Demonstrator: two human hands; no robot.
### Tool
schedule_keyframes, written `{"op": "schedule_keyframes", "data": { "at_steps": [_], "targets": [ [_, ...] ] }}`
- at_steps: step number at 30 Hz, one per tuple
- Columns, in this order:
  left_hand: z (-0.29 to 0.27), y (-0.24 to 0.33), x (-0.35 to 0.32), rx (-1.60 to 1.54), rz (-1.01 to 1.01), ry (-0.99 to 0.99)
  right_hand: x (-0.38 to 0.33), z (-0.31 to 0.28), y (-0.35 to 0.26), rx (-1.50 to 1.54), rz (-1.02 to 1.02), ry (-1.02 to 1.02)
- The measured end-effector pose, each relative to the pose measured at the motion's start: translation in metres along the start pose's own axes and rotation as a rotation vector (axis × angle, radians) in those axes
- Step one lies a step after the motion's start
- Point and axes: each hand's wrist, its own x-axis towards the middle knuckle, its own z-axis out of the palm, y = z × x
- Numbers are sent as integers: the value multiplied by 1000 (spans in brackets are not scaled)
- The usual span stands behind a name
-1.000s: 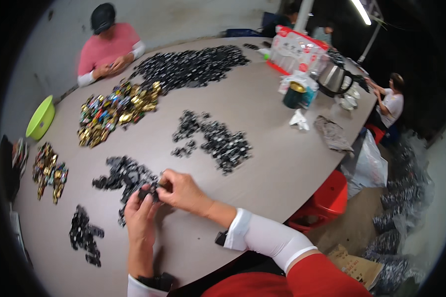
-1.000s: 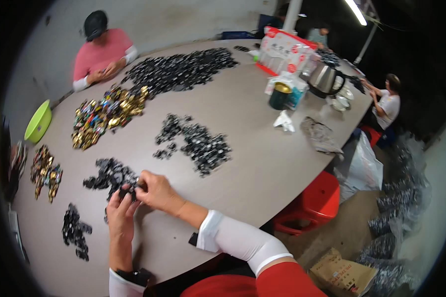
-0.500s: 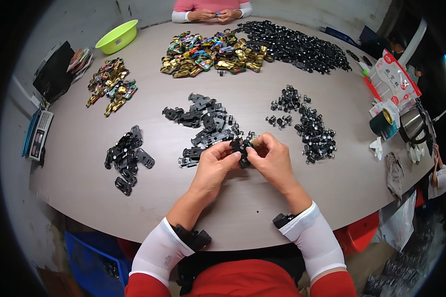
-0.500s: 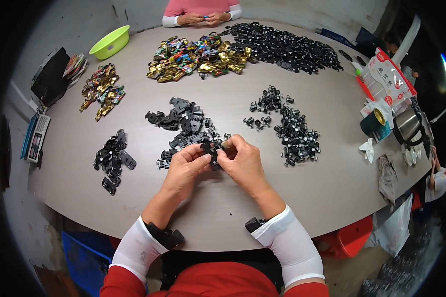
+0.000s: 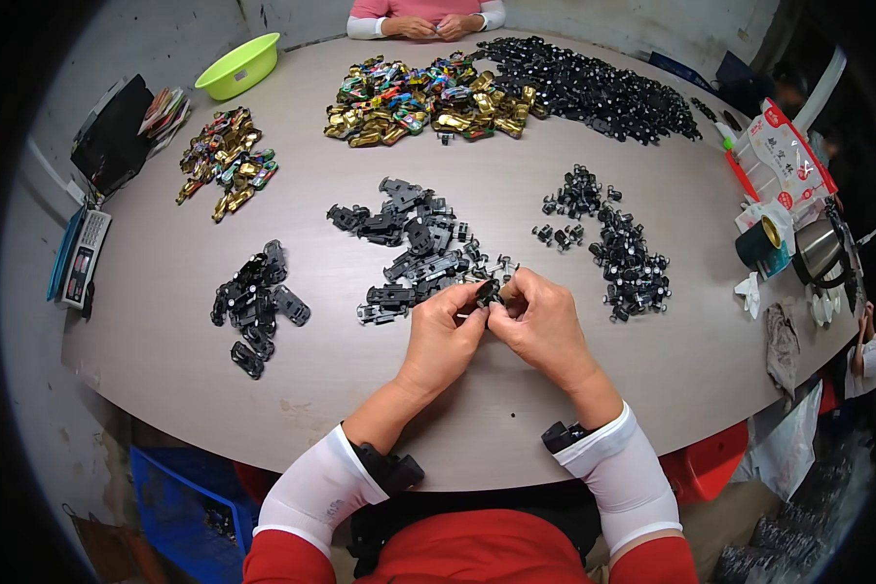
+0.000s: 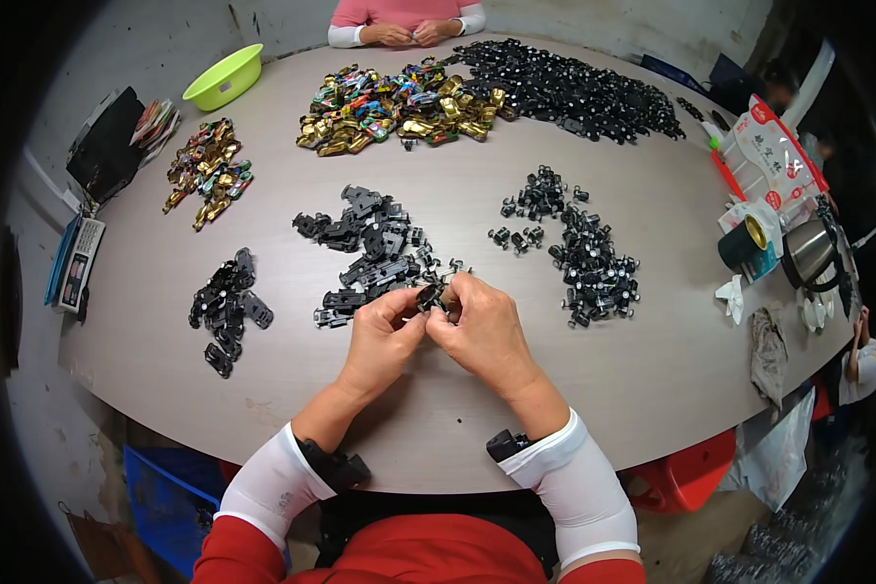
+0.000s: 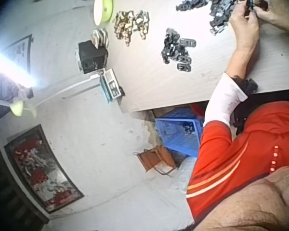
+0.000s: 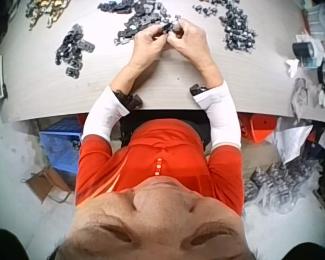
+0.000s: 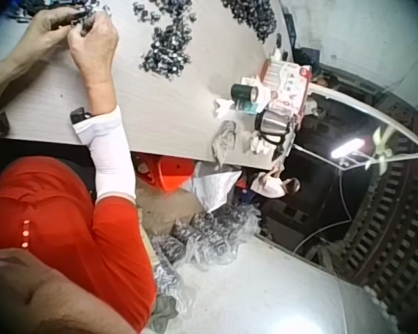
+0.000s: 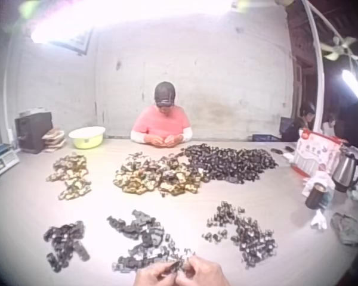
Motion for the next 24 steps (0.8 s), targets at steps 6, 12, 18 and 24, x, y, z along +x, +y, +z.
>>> {"op": "schedule_keyframes", "data": {
  "at_steps": [6, 12, 18, 24],
  "targets": [
    [2, 7, -3, -178, -26, -17, -1, 1, -7, 69, 37, 59],
    [-12, 12, 5, -628, -408, -147, -1, -2, -5, 131, 27, -82],
    [-19, 8, 8, -589, -351, -18, 10, -26, 13, 133, 165, 100],
    [-20, 11, 10, -607, -323, 92, 29, -26, 30, -364, -212, -70]
  ]
}}
